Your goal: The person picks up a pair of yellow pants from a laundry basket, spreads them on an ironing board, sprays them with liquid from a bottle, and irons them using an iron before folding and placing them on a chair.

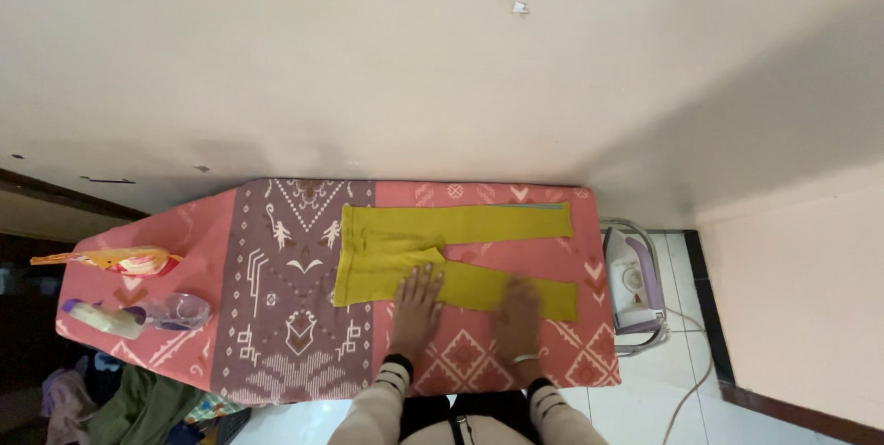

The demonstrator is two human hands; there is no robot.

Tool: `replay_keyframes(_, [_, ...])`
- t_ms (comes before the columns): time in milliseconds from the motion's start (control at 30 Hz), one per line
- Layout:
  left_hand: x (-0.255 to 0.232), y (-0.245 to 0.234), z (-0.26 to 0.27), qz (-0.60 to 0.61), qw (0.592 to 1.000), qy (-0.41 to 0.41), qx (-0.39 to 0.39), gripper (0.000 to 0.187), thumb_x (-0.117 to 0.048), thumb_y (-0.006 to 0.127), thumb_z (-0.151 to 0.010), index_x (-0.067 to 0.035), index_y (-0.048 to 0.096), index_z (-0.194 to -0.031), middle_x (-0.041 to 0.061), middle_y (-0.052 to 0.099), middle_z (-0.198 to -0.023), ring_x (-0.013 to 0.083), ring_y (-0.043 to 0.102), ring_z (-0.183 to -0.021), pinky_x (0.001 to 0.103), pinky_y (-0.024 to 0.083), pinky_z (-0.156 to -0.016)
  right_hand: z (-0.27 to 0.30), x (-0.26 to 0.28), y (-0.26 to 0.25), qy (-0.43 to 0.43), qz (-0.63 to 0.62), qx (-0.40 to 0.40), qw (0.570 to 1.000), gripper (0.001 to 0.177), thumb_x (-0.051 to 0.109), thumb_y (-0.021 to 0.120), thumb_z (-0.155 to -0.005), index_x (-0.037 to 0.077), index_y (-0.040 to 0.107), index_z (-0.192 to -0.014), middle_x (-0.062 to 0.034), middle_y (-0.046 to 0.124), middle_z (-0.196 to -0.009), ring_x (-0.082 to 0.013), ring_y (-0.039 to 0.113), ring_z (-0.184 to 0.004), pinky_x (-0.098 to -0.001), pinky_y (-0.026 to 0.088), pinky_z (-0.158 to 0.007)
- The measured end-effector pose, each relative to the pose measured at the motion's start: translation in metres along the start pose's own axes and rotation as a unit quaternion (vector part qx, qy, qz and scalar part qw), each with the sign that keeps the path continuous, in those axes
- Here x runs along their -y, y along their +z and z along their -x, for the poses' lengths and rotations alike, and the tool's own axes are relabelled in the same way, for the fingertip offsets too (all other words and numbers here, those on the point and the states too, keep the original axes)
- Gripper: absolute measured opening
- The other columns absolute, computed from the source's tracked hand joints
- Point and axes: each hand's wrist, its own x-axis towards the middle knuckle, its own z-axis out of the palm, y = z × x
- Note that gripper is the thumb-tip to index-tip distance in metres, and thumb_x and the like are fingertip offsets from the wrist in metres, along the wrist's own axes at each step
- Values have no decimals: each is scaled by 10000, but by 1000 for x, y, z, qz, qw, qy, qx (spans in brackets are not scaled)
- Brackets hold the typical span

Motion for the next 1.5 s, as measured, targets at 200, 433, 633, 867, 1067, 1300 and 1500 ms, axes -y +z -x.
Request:
replay_keyframes(200, [29, -20, 21, -33, 992, -33, -117, 607, -393, 344, -1042, -262, 201, -1617, 55, 131, -1695, 265, 69, -1561, 458, 54, -1263, 0, -48, -19, 130, 106, -28, 985, 735, 417, 379, -1025, -8, 215, -1602, -223, 204, -1673, -396, 144, -1560, -511, 84, -1261])
replay_keyframes(433, [50, -23, 31, -22, 986, -61, -153, 585, -402, 303, -1040, -261, 233, -1604, 73, 146, -1687, 286, 100, -1549, 451, 75, -1242, -7, -47, -19, 257, 74, -49, 962, 779, 474, 369, -1033, -11, 201, -1620, -218, 202, -1688, -380, 166, -1557, -513, 118, -1254])
replay_keyframes(633, [54, -33, 39, -13, 987, -89, -132, 585, -404, 270, -1058, -265, 207, -1622, 60, 108, -1710, 262, 95, -1574, 422, 74, -1276, 1, -58, -33, 210, 89, -16, 973, 774, 484, 392, -1014, 4, 235, -1600, -199, 234, -1681, -374, 197, -1554, -534, 129, -1251])
replay_keyframes(867, [3, -38, 29, -95, 990, -103, 18, 677, -438, 281, -1040, -158, 103, -1629, 151, 42, -1696, 358, 29, -1550, 585, -2, -1214, -3, 23, 10, 162, 65, -52, 983, 844, 475, 476, -975, -87, 248, -1562, -286, 269, -1626, -433, 250, -1514, -537, 177, -1274])
replay_keyframes(1067, [-13, -6, 40, -21, 999, 23, 21, 654, -409, 293, -1054, -175, 111, -1637, 105, 37, -1720, 329, 16, -1581, 573, -35, -1244, 2, 46, 14, -3, 28, 69, 997, 817, 419, 531, -948, -46, 246, -1557, -253, 251, -1632, -415, 207, -1511, -559, 112, -1195])
replay_keyframes(1300, [-3, 24, 29, 8, 961, -98, -260, 634, -336, 368, -971, -102, 307, -1557, 171, 177, -1644, 380, 138, -1515, 586, 20, -1194, 17, -30, -5, 269, 81, -102, 954, 694, 299, 467, -1033, -65, 272, -1589, -287, 262, -1646, -433, 216, -1526, -551, 109, -1224])
replay_keyframes(1500, [-64, 52, 9, 90, 974, 142, -149, 616, -156, 453, -979, -26, 348, -1572, 177, 314, -1664, 360, 198, -1550, 551, 76, -1251, 13, 16, 26, 52, 15, -54, 997, 733, 299, 499, -926, -89, 312, -1519, -302, 294, -1598, -451, 236, -1503, -538, 130, -1235])
